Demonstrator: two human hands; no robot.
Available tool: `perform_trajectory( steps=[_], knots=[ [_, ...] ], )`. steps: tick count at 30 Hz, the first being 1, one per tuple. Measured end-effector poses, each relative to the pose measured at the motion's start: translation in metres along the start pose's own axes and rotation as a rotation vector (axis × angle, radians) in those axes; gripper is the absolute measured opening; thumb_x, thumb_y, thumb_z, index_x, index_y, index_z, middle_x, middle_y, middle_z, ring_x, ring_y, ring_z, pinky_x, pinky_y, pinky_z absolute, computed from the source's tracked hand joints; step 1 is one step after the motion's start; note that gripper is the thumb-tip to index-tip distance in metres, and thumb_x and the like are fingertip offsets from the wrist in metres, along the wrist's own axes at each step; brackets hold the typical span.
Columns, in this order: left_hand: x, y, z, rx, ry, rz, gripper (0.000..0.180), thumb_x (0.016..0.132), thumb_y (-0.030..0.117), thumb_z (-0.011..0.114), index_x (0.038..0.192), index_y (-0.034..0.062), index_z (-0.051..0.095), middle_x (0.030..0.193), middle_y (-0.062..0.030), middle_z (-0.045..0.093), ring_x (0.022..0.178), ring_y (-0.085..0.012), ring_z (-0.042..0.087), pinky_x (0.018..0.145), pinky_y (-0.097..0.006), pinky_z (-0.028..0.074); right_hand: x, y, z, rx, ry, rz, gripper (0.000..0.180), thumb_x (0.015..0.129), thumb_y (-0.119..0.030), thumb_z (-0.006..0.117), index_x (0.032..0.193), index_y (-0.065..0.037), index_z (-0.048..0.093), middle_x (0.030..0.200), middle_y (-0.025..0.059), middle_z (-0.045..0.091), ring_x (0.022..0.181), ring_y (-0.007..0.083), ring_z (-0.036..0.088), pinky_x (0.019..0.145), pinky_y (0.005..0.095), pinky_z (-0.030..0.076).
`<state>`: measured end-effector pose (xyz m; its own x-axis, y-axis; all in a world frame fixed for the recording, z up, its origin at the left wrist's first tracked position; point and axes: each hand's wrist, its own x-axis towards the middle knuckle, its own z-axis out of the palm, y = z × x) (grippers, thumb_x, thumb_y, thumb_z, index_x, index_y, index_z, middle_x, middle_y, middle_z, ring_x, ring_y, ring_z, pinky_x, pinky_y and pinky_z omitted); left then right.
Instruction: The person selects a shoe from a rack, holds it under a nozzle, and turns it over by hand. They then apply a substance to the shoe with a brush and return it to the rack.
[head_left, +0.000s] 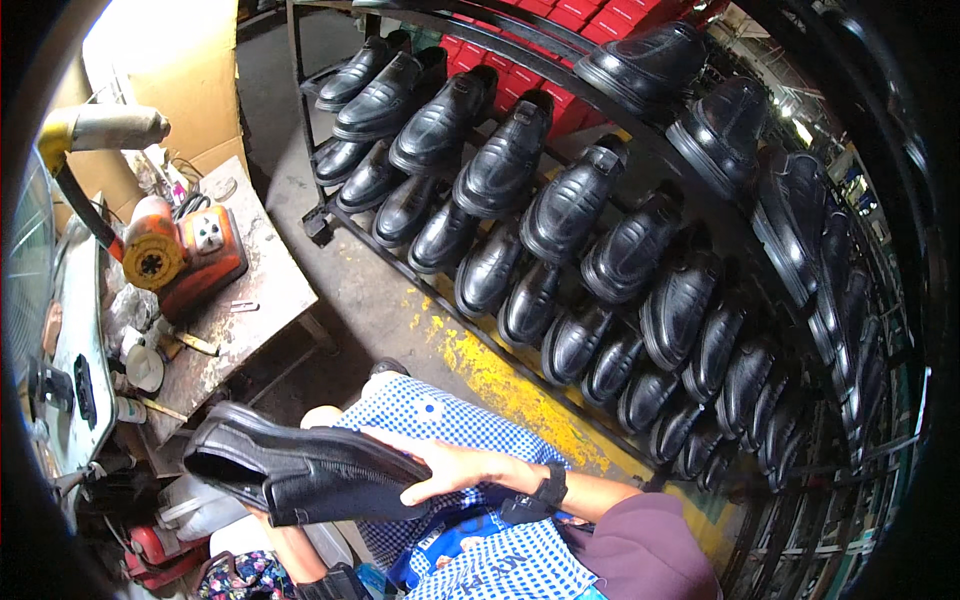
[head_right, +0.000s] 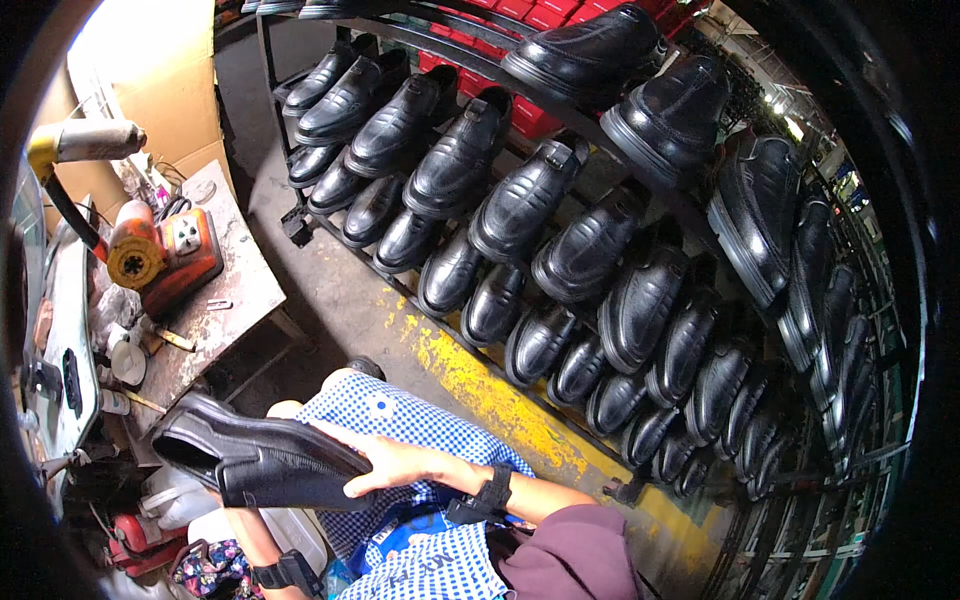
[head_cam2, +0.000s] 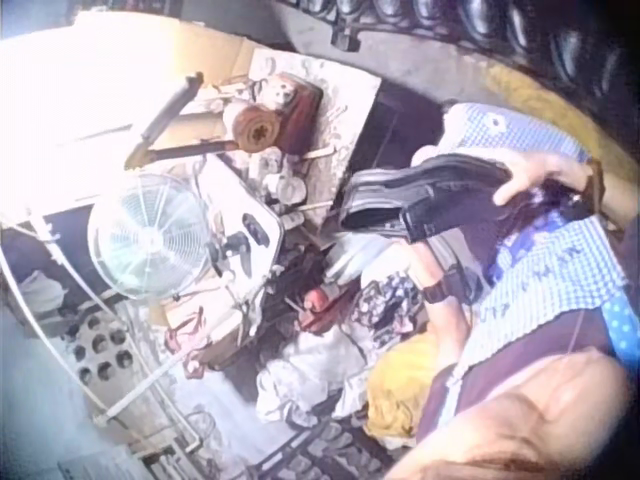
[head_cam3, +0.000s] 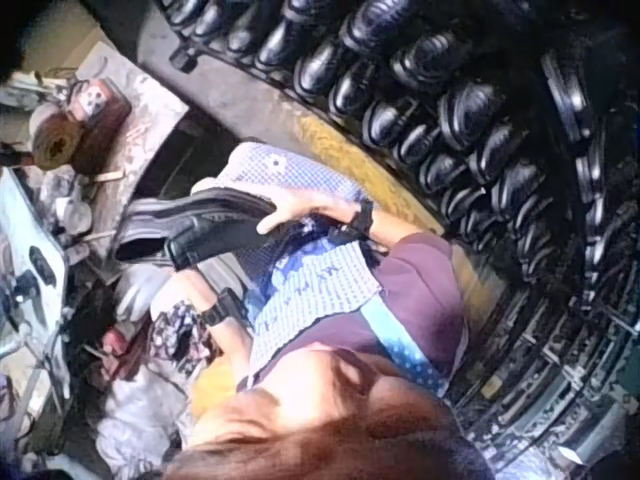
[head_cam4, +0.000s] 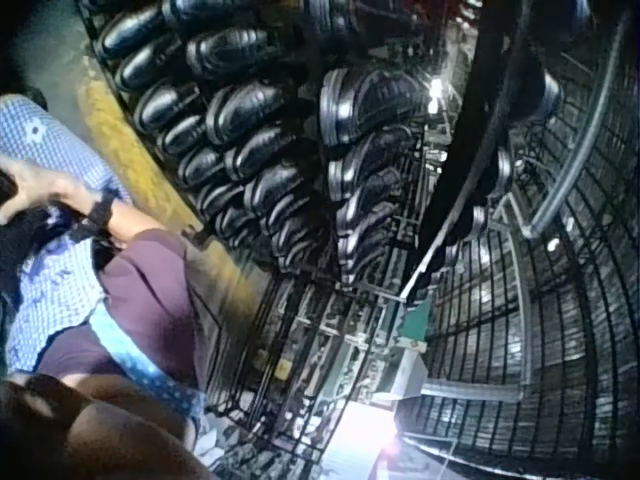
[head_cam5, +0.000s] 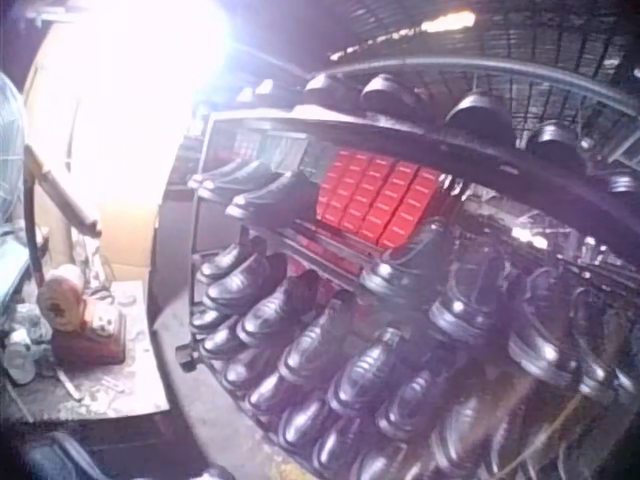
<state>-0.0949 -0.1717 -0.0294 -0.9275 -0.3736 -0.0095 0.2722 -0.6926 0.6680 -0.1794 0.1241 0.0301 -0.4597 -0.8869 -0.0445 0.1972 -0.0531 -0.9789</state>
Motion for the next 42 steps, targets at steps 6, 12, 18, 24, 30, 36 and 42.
perform_trajectory(
  steps=[6, 12, 18, 24, 30, 36, 42],
  knots=[
    [-0.004, -0.02, 0.024, 0.088, 0.051, -0.102, 0.046, 0.093, 0.03, 0.042, 0.13, 0.0043, 0.04, 0.126, -0.0097, 0.048, 0.112, -0.0214, 0.049, 0.097, -0.036, 0.039, 0.003, 0.011, -0.005, 0.017, 0.02, 0.002, 0.089, 0.073, -0.014, 0.068, 0.142, -0.004, 0.013, 0.143, 0.0148, 0.026, 0.13, 0.0221, 0.028, 0.108, 0.0331, 0.022],
    [0.036, -0.027, 0.06, 0.167, 0.127, -0.177, 0.046, 0.093, 0.03, 0.042, 0.13, 0.0029, 0.04, 0.125, -0.0098, 0.049, 0.111, -0.0219, 0.049, 0.097, -0.036, 0.04, 0.007, 0.011, -0.012, 0.015, 0.159, 0.032, 0.087, 0.074, -0.013, 0.071, 0.141, -0.004, 0.017, 0.142, 0.0146, 0.028, 0.129, 0.021, 0.029, 0.108, 0.0331, 0.022],
    [0.001, -0.025, 0.045, 0.259, 0.335, -0.234, 0.045, 0.093, 0.029, 0.042, 0.129, 0.0014, 0.04, 0.124, -0.0098, 0.05, 0.111, -0.0223, 0.049, 0.096, -0.035, 0.04, 0.026, 0.009, -0.036, -0.039, 0.278, 0.009, 0.081, 0.071, -0.014, 0.075, 0.137, -0.003, 0.029, 0.139, 0.013, 0.033, 0.129, 0.0191, 0.03, 0.107, 0.0316, 0.024],
    [0.067, -0.035, 0.097, 0.687, 0.265, -0.334, 0.03, 0.094, 0.011, 0.038, 0.114, -0.006, 0.052, 0.105, -0.0065, 0.059, 0.087, -0.0161, 0.051, 0.078, -0.026, 0.044, 0.033, -0.03, -0.059, -0.185, 0.491, 0.04, 0.08, 0.064, -0.007, 0.078, 0.133, 0.0, 0.036, 0.131, 0.0153, 0.041, 0.123, 0.023, 0.039, 0.103, 0.0332, 0.03],
    [0.088, -0.051, 0.086, 0.42, 0.253, -0.378, 0.032, 0.094, 0.021, 0.042, 0.113, -0.0019, 0.054, 0.108, -0.0076, 0.059, 0.089, -0.0192, 0.056, 0.08, -0.028, 0.047, 0.033, -0.038, -0.061, -0.128, 0.478, 0.129, 0.085, 0.068, -0.002, 0.075, 0.137, 0.001, 0.025, 0.133, 0.0139, 0.041, 0.119, 0.0193, 0.043, 0.102, 0.0319, 0.033],
    [0.12, -0.081, 0.079, -0.491, 0.492, -0.242, 0.048, 0.09, 0.044, 0.045, 0.11, 0.0016, 0.056, 0.105, -0.0131, 0.06, 0.093, -0.0238, 0.057, 0.08, -0.036, 0.049, 0.021, -0.029, -0.061, 0.174, 0.454, 0.116, 0.088, 0.069, 0.003, 0.073, 0.139, 0.001, 0.019, 0.133, 0.014, 0.041, 0.117, 0.0186, 0.046, 0.1, 0.0307, 0.036],
    [0.118, -0.068, 0.113, 0.096, 0.421, -0.08, 0.044, 0.096, 0.039, 0.034, 0.102, 0.0027, 0.057, 0.087, -0.0046, 0.063, 0.07, -0.0101, 0.06, 0.06, -0.024, 0.051, 0.011, -0.015, -0.049, 0.593, 0.502, 0.042, 0.079, 0.069, -0.003, 0.066, 0.136, 0.004, 0.025, 0.131, 0.0159, 0.044, 0.117, 0.0225, 0.048, 0.101, 0.0326, 0.035]
  ],
)
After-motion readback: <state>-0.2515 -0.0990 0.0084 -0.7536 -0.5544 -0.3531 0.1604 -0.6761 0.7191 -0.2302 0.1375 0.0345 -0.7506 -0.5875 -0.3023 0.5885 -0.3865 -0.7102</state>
